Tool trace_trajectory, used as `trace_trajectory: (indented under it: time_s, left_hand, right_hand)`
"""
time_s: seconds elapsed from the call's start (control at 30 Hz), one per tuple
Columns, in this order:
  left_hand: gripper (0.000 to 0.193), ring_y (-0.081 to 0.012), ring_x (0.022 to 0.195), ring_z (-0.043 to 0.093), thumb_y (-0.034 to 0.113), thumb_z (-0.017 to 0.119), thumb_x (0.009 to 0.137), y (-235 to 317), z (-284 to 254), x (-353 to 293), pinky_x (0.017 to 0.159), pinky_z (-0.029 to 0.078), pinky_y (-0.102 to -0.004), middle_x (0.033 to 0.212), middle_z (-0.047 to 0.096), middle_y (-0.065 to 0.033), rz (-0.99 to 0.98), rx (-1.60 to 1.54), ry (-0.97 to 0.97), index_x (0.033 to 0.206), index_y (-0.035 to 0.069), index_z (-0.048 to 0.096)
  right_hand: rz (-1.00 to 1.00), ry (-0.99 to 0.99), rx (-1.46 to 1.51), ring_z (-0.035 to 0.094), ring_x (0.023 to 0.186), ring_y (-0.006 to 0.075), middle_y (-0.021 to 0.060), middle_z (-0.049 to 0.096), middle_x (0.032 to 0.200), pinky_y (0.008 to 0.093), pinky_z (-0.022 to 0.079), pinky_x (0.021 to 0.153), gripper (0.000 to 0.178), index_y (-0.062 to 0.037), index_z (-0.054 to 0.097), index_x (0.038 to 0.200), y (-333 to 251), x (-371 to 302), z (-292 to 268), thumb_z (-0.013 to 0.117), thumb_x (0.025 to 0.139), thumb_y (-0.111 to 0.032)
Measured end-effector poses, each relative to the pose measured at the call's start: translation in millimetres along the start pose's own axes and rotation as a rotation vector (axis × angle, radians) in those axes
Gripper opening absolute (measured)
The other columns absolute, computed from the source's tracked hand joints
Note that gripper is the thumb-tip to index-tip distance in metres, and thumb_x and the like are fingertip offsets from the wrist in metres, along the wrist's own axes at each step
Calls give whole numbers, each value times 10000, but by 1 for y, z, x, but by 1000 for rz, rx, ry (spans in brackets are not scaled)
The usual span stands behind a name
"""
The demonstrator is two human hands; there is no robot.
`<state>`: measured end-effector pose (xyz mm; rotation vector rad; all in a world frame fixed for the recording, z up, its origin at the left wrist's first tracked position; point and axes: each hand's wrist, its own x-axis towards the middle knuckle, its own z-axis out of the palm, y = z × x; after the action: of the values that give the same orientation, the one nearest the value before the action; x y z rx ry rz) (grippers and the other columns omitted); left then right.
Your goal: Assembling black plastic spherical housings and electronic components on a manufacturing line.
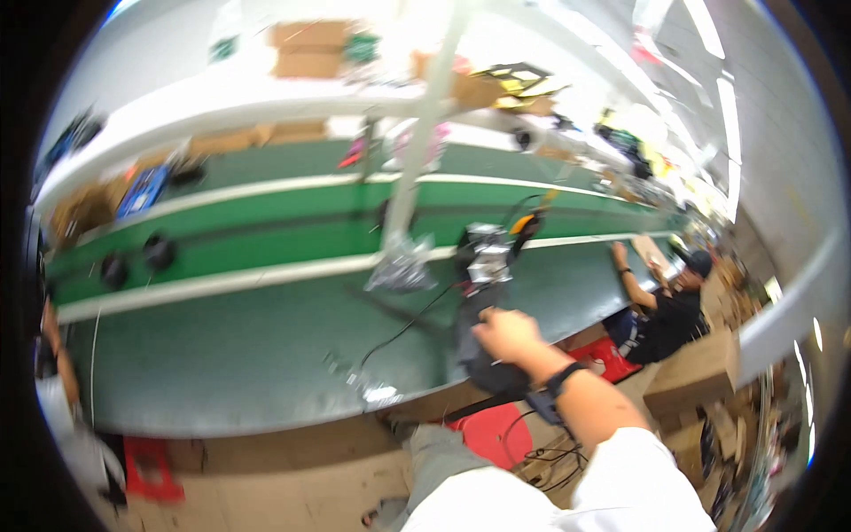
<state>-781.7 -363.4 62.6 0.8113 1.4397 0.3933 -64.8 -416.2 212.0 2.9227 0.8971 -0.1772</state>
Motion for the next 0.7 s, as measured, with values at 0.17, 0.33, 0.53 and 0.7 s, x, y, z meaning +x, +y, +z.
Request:
trace_trajectory:
  time_s: [0.17,0.33,0.53,0.7]
  left_hand:
    - [763,-279,1073,542,382,908,716,112,164,145,960,457,-405,1242,577,-160,239,152,-213,1279,-20,585]
    - [761,-277,1067,538,378,911,714,206,304,227,955,455,-400,1238,574,-162,408,281,-247,1274,-25,589]
    - [992,-490,1344,399,379,960,582,310,464,198,1150,305,-546,1500,382,-320,652,1303,144,1375,-11,508]
    - [971,-558,1380,304,374,955,560,287,451,215,1145,252,-636,1538,311,-330,764,1284,332,1350,4,527]
  right_hand:
    - [-76,50,160,701,826,403,196,716,865,518,552,715,350,-118,658,1114,18,74,93,568,953,-415]
    - [-63,-38,328,679,751,433,221,686,802,529,532,641,440,-76,535,1205,49,115,133,499,1004,-466]
    - [-107,-697,1223,633,934,168,44,629,950,334,529,853,428,-69,586,1139,162,133,144,619,980,-465]
    - [857,-837,1754,603,695,161,6,598,779,320,500,637,290,-97,669,951,306,79,250,555,992,-360]
